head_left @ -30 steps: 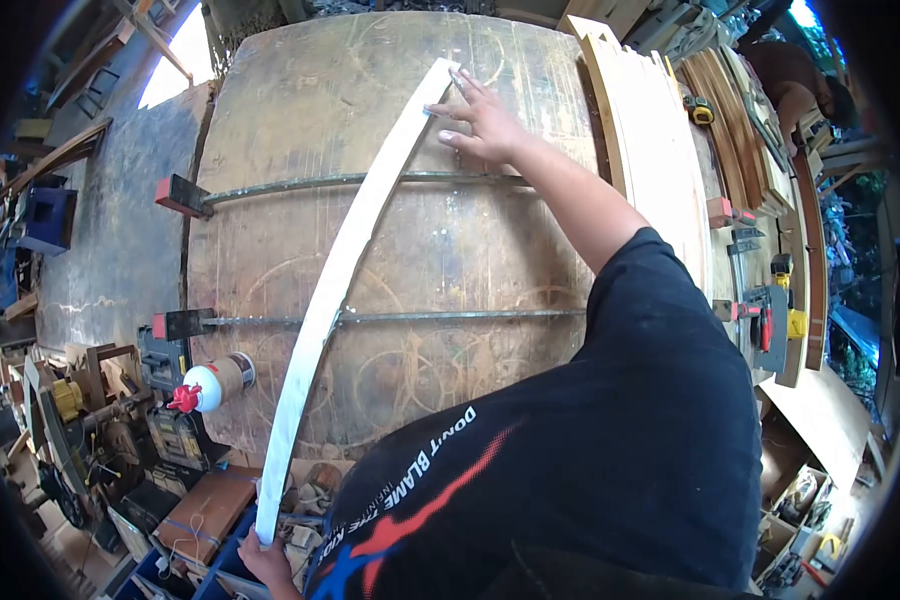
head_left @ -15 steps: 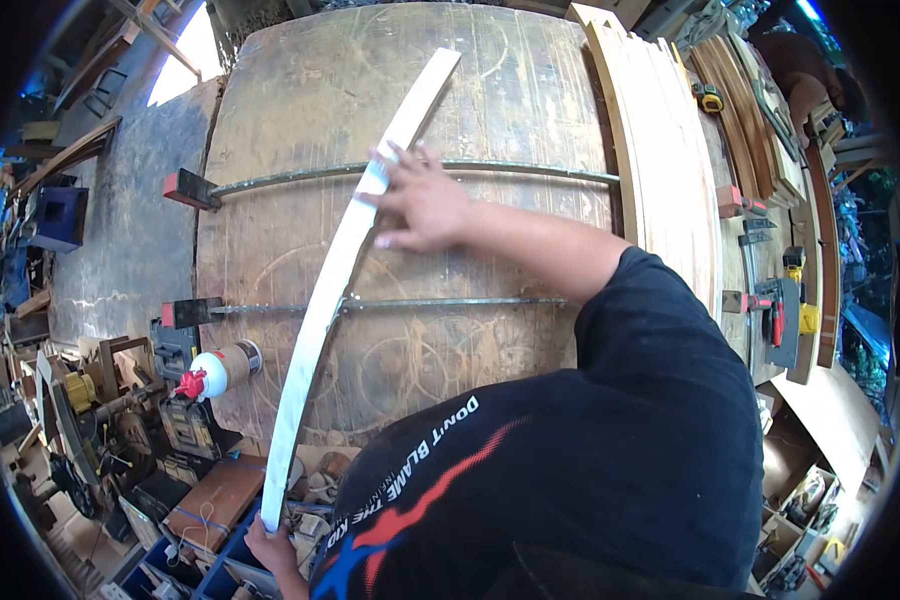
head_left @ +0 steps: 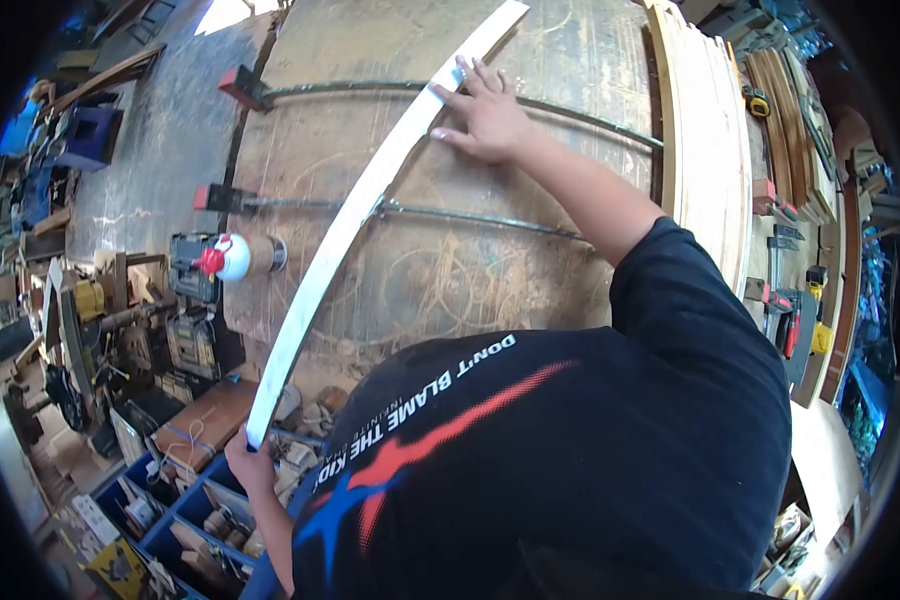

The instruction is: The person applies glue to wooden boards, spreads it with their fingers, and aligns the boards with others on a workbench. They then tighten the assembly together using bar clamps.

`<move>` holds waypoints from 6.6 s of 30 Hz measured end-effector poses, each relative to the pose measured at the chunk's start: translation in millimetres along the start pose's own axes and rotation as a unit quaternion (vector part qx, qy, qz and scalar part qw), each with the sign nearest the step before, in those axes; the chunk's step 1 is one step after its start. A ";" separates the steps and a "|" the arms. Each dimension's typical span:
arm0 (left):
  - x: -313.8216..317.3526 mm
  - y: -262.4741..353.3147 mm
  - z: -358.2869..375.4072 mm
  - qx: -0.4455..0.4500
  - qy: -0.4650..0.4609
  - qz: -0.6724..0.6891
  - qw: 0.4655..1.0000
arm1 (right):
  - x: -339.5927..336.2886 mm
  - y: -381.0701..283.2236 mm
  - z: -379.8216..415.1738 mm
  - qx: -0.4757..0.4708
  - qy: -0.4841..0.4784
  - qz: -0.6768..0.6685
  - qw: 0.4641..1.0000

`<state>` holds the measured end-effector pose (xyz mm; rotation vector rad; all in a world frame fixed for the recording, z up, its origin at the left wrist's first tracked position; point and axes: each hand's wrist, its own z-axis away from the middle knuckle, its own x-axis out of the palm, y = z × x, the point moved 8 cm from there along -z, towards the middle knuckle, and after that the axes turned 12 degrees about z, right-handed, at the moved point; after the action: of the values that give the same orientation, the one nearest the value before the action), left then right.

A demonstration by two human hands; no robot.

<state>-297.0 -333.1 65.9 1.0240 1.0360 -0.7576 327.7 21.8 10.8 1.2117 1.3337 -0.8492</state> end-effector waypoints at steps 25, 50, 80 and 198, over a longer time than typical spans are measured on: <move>26.4 -29.1 4.5 0.048 -0.149 0.161 0.974 | -92.9 -223.8 87.3 -0.128 -0.209 -0.220 0.944; 19.4 -25.8 5.5 -0.010 -0.203 0.171 0.964 | -92.2 -276.2 156.9 -0.320 -0.250 0.042 0.913; 42.7 -44.3 -12.1 -0.086 -0.360 0.275 0.888 | -41.1 -182.4 55.5 -0.130 -0.005 -0.041 0.991; 344.0 437.9 246.9 0.050 -0.652 0.657 0.374 | -221.5 -135.0 1005.8 0.640 -0.006 -0.180 0.747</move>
<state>287.3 -421.5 -82.0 0.6283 -1.2835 0.0025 419.9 -1012.0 52.7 1.9446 0.8680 -2.2611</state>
